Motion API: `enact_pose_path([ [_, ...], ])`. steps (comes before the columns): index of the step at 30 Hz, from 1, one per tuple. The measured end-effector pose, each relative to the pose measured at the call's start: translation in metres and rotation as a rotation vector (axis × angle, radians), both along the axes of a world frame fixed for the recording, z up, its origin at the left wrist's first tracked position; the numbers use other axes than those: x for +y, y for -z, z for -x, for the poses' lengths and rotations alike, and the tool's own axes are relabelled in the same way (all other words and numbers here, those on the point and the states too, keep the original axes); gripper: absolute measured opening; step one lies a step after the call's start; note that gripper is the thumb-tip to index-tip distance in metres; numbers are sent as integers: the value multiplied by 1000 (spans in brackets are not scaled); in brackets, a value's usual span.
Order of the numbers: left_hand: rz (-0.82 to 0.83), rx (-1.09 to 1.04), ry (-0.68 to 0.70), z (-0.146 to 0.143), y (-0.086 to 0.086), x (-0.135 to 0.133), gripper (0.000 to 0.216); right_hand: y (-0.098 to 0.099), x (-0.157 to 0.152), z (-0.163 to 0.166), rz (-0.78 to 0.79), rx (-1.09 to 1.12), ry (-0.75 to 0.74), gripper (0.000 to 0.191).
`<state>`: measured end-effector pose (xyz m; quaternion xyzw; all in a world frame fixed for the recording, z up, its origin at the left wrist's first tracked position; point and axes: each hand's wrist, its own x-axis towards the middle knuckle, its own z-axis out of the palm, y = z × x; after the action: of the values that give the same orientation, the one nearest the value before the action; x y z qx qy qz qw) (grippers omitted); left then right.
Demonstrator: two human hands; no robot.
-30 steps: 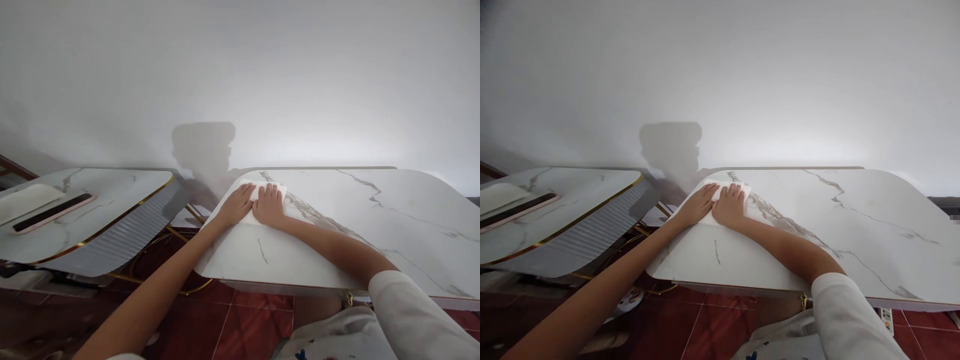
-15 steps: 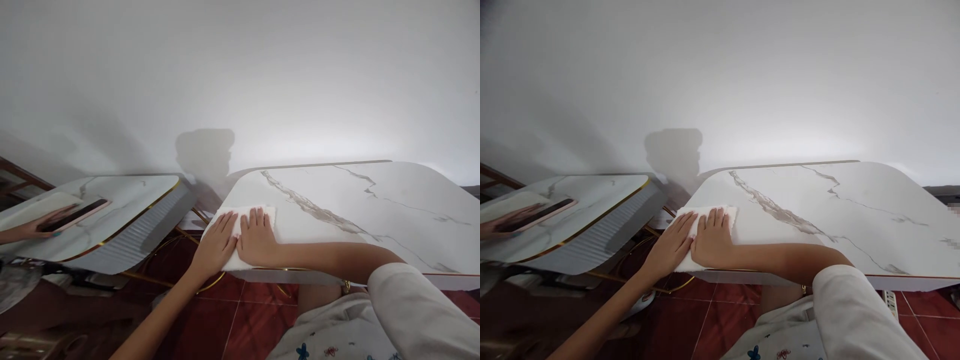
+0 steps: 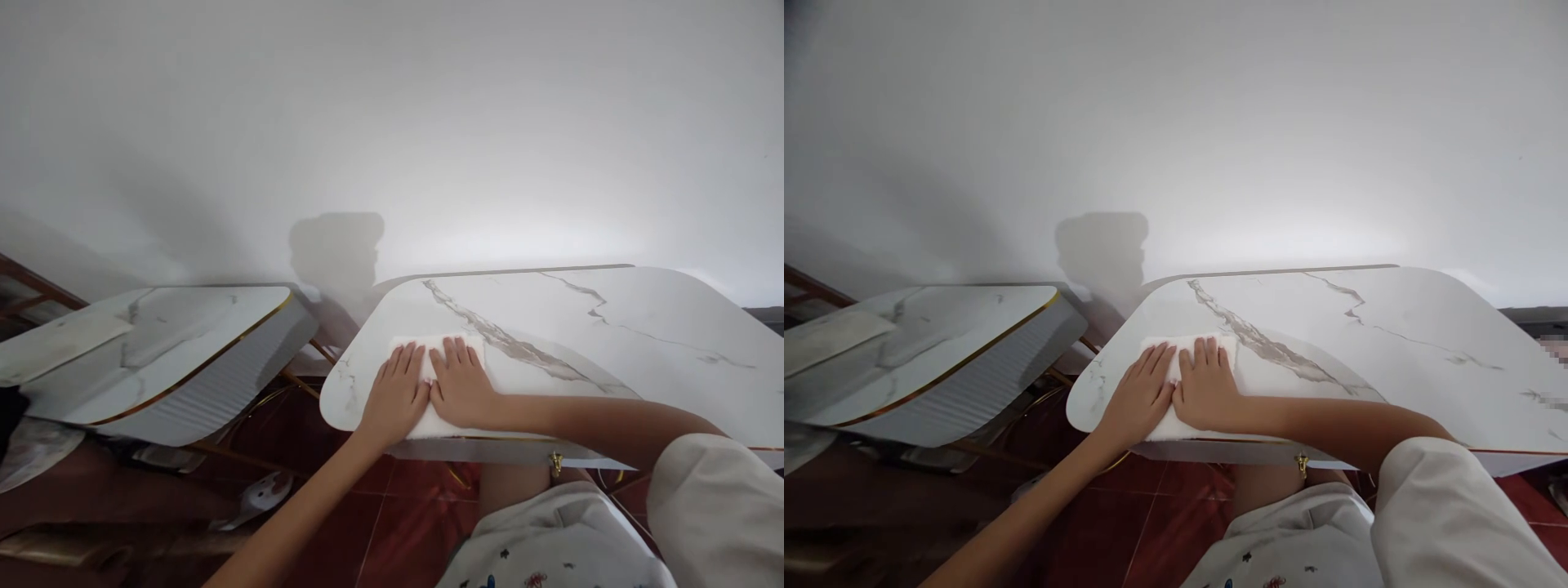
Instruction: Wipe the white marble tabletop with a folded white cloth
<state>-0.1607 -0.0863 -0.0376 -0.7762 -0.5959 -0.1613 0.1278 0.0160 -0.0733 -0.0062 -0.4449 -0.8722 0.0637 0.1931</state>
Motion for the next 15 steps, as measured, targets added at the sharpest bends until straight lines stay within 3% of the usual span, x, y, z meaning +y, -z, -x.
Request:
enact_pose_path([
  [10,33,-20,-21,12,-12,130,54,0,121,19,-100,-30,49,52],
  [15,64,-35,-32,21,-13,188,54,-3,172,28,-51,-43,78,51],
])
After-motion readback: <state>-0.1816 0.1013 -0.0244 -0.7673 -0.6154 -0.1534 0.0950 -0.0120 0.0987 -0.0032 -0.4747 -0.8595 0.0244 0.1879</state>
